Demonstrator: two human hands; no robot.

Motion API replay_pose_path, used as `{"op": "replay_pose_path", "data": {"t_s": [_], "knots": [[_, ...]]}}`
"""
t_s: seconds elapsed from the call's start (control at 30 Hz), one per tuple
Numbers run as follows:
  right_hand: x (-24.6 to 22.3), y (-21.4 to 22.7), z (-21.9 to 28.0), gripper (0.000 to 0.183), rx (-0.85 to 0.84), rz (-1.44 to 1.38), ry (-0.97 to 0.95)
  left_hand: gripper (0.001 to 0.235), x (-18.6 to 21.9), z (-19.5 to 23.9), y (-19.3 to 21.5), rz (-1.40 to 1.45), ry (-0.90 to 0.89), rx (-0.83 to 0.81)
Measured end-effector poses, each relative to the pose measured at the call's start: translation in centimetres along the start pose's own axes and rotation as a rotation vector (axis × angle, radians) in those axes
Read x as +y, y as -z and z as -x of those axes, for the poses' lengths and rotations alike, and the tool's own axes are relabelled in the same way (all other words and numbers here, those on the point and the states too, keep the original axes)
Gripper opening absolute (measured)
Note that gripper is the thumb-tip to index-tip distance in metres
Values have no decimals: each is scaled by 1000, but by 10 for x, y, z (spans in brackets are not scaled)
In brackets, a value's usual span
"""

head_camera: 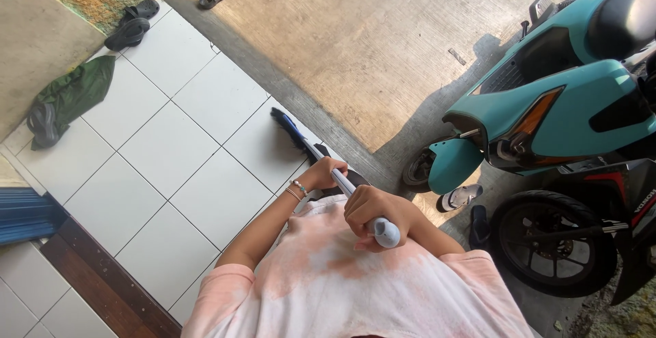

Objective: The person sweeps the tiled floor using a broom, pushing debris across the tiles while navigating around parked motorbikes and laundry bags.

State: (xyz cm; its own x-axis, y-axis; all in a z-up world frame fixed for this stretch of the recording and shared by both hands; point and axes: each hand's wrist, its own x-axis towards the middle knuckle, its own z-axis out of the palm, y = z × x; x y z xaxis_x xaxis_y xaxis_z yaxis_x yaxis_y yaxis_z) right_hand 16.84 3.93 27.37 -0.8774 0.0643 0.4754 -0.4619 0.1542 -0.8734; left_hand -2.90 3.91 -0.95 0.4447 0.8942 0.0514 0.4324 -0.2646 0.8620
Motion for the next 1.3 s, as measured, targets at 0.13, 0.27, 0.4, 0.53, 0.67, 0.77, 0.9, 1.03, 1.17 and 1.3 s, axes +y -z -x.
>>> {"op": "replay_pose_path", "data": {"t_s": [0.13,0.27,0.4,0.53,0.67,0.77,0.9,1.03,1.17,1.3], "knots": [[5,-4,0,31,23,22,-22,7,2,3,1,0,-14,30],[8,-10,-2,30,-19,7,-23,8,11,12,-1,34,8,117],[14,-14,-1,28,-46,-7,-11,7,18,17,-5,27,3,195],[20,-20,1,28,-31,8,-17,6,17,21,-7,47,-23,246],[28,-27,2,28,-14,-1,-27,9,8,24,-13,36,-56,303],[29,-27,0,30,-32,2,-32,6,2,27,-18,22,-33,352],[30,-28,-1,30,-60,14,-54,4,-2,31,-23,-13,32,415],[35,-27,4,30,-94,3,-106,3,-9,30,-30,-67,102,456],[40,-16,33,25,15,126,-110,6,-21,8,-36,-96,88,440],[26,-9,83,17,153,264,-82,6,-17,-21,-55,-90,53,375]]}}
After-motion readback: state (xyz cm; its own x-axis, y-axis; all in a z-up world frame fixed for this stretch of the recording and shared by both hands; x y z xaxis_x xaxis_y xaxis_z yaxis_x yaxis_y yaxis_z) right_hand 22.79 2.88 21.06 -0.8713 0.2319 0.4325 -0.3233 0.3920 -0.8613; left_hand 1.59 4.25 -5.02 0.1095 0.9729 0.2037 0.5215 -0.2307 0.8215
